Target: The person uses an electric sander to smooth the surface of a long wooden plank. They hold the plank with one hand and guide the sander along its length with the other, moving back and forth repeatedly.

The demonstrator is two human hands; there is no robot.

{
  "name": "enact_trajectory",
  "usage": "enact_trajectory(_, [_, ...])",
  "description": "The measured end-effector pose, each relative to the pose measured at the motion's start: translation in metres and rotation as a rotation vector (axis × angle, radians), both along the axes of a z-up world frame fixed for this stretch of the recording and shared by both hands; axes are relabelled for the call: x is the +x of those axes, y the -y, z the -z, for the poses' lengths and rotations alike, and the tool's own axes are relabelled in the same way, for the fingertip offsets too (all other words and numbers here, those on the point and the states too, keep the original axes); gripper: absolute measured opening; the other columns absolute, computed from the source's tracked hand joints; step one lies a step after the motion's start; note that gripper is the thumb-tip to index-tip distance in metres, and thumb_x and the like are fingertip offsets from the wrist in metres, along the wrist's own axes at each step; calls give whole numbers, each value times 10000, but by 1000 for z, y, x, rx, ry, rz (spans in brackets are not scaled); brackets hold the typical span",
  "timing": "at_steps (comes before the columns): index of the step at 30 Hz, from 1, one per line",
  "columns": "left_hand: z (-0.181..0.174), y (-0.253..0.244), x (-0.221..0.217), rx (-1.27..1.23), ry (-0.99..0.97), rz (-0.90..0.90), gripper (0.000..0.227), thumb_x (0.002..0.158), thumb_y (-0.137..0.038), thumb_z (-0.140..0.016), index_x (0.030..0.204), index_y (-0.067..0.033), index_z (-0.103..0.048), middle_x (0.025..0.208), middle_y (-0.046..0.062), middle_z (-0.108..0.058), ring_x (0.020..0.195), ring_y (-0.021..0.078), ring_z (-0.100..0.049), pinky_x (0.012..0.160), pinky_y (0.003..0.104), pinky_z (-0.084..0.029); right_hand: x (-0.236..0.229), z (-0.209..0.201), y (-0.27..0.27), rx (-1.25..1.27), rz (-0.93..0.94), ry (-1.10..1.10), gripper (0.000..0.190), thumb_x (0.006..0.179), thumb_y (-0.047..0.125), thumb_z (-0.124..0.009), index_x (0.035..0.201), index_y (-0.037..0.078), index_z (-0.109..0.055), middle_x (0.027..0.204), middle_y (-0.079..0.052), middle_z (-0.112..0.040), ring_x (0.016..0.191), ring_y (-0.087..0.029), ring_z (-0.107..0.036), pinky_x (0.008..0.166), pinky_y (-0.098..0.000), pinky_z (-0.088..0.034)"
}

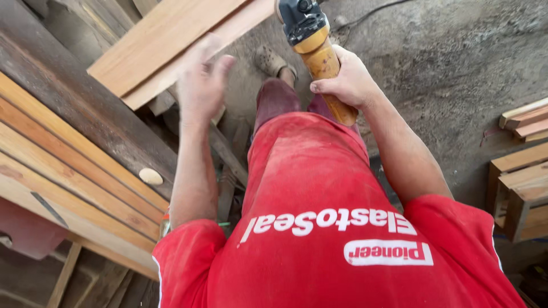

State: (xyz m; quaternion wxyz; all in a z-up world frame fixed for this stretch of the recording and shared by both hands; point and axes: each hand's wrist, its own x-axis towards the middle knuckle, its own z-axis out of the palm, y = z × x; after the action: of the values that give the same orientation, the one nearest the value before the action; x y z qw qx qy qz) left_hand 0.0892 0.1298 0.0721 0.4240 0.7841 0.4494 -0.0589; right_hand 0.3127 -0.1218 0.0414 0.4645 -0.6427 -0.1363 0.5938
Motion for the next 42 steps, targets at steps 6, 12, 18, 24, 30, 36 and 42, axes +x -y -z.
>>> enact_trajectory(6, [79,-34,26,405,-318,161,1299,817,-638,-956,1675,-241,-66,1641,247,181,1433,628,169,1158,768,-80,72,-7,27,-63,176,142,548,735,166,-837,1229,42,-634,1080,-29,-693,969,-143,-682,896,-330,-589])
enact_trajectory(12, [117,-36,5,379,-315,191,1326,862,-648,-941,1695,-297,29,1668,205,247,1429,655,245,1108,844,23,108,-5,49,-132,384,40,522,751,188,-812,1201,44,-591,1002,-64,-652,859,-196,-684,814,-382,-640])
enact_trajectory(18, [111,-41,7,295,-364,156,1294,865,-576,-952,1696,-341,12,1691,180,234,1462,624,249,1154,812,50,50,-10,17,-50,105,-31,575,709,169,-835,1231,73,-614,1071,-40,-682,945,-146,-679,879,-330,-592])
enact_trajectory(24, [107,-44,7,258,-399,121,1273,864,-590,-955,1698,-410,-11,1716,126,231,1505,568,256,1202,770,78,39,-10,-3,-162,-148,44,587,670,194,-848,1204,81,-633,1053,-20,-702,951,-150,-698,888,-335,-588])
enact_trajectory(30, [101,-43,9,244,-387,98,1278,846,-583,-949,1709,-424,-19,1731,106,223,1525,537,254,1231,744,84,122,-10,37,-106,145,79,526,722,188,-847,1186,57,-637,1031,-31,-689,922,-156,-685,884,-355,-611])
enact_trajectory(36, [98,-41,14,242,-411,74,1314,809,-599,-972,1704,-423,-26,1729,108,215,1527,528,250,1237,736,90,166,-10,62,-54,363,-19,542,745,167,-820,1218,39,-589,986,-64,-664,868,-207,-669,823,-392,-611])
enact_trajectory(42, [101,-40,15,238,-421,44,1333,789,-539,-1005,1708,-416,-48,1736,115,198,1521,542,256,1233,734,67,114,-7,37,-86,21,43,572,718,166,-827,1235,49,-613,1071,-49,-698,947,-148,-683,886,-336,-590])
